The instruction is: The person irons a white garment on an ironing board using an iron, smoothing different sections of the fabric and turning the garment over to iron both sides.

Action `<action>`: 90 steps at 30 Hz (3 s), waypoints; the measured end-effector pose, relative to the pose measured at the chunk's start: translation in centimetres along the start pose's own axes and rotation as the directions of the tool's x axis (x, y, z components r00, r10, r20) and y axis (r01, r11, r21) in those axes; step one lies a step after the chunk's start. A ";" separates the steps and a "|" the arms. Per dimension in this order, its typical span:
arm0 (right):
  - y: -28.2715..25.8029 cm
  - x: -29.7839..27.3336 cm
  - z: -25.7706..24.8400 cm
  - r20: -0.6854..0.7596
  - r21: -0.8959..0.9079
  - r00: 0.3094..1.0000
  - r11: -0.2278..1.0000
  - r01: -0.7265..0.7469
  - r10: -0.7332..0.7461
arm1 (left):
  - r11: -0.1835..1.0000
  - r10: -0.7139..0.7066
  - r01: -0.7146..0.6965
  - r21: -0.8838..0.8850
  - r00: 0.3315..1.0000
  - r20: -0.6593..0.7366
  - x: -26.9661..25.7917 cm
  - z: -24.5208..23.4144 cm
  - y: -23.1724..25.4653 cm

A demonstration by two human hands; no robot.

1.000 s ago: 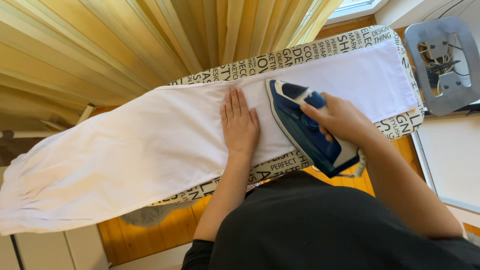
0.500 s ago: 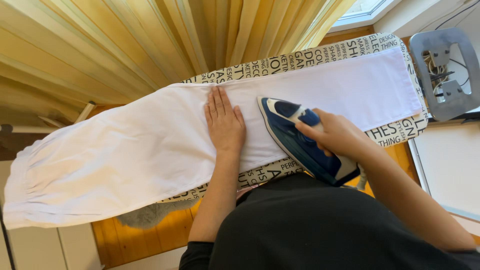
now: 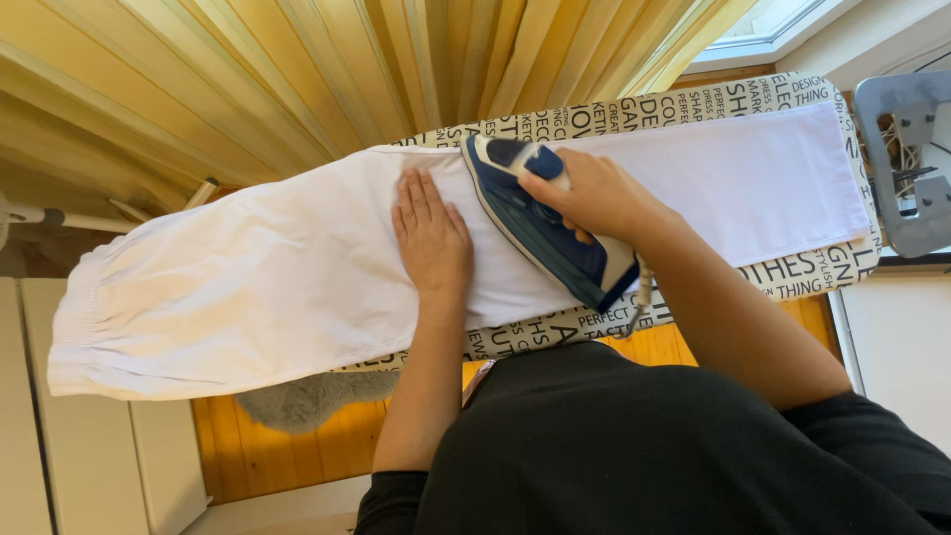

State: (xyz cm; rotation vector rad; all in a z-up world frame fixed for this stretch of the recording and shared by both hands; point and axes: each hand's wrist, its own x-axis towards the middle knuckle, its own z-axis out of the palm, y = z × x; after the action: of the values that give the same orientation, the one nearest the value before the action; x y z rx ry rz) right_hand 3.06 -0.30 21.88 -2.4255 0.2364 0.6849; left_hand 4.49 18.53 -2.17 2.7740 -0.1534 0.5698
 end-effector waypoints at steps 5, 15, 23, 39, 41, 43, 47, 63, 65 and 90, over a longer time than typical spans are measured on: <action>1.6 -4.6 1.0 0.130 -0.094 0.980 0.986 -0.137 0.149 | 0.997 -0.067 0.066 0.049 0.997 0.026 1.4 -0.2 -1.8; -1.9 0.0 3.1 0.051 -0.174 0.999 0.984 0.025 -0.016 | 0.997 -0.064 0.064 -0.046 0.998 0.009 1.0 0.1 -2.5; -0.9 1.7 1.9 -0.018 -0.134 1.000 0.991 -0.015 0.013 | 0.998 -0.019 0.021 -0.054 0.999 0.033 1.3 -0.6 -2.6; 17.3 -4.1 -6.1 -0.212 0.195 0.928 0.944 -0.267 0.306 | 0.931 0.300 -0.218 -0.294 0.914 0.274 -0.8 2.1 16.9; 18.9 -4.4 -7.1 -0.222 0.215 0.925 0.941 -0.260 0.307 | 0.903 0.370 -0.276 -0.330 0.889 0.268 -1.5 3.2 20.2; 20.6 -4.7 -8.0 -0.232 0.231 0.927 0.942 -0.243 0.296 | 0.869 0.431 -0.345 -0.356 0.880 0.199 -2.3 4.6 22.7; 24.1 -5.5 -10.4 -0.241 0.251 0.917 0.933 -0.257 0.318 | 0.876 0.420 -0.347 -0.336 0.890 0.177 -2.4 5.2 25.1; 33.5 -7.8 -19.6 -0.166 0.088 0.907 0.922 -0.376 0.386 | 0.931 0.365 -0.331 -0.155 0.809 0.460 -1.6 2.6 25.9; 34.1 -7.6 -20.5 -0.143 0.072 0.928 0.939 -0.336 0.343 | 0.934 0.356 -0.330 -0.139 0.820 0.448 -1.7 2.8 25.8; 29.3 -1.6 -21.1 0.317 -0.617 0.941 0.779 0.110 0.118 | 0.992 0.036 -0.080 0.099 0.922 0.386 -2.7 2.8 25.7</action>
State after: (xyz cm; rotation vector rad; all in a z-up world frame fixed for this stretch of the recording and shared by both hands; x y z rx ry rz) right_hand 1.23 -36.36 22.42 -2.8558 -0.1666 1.3479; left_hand -1.16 -6.64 1.35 2.9702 -0.2973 0.0390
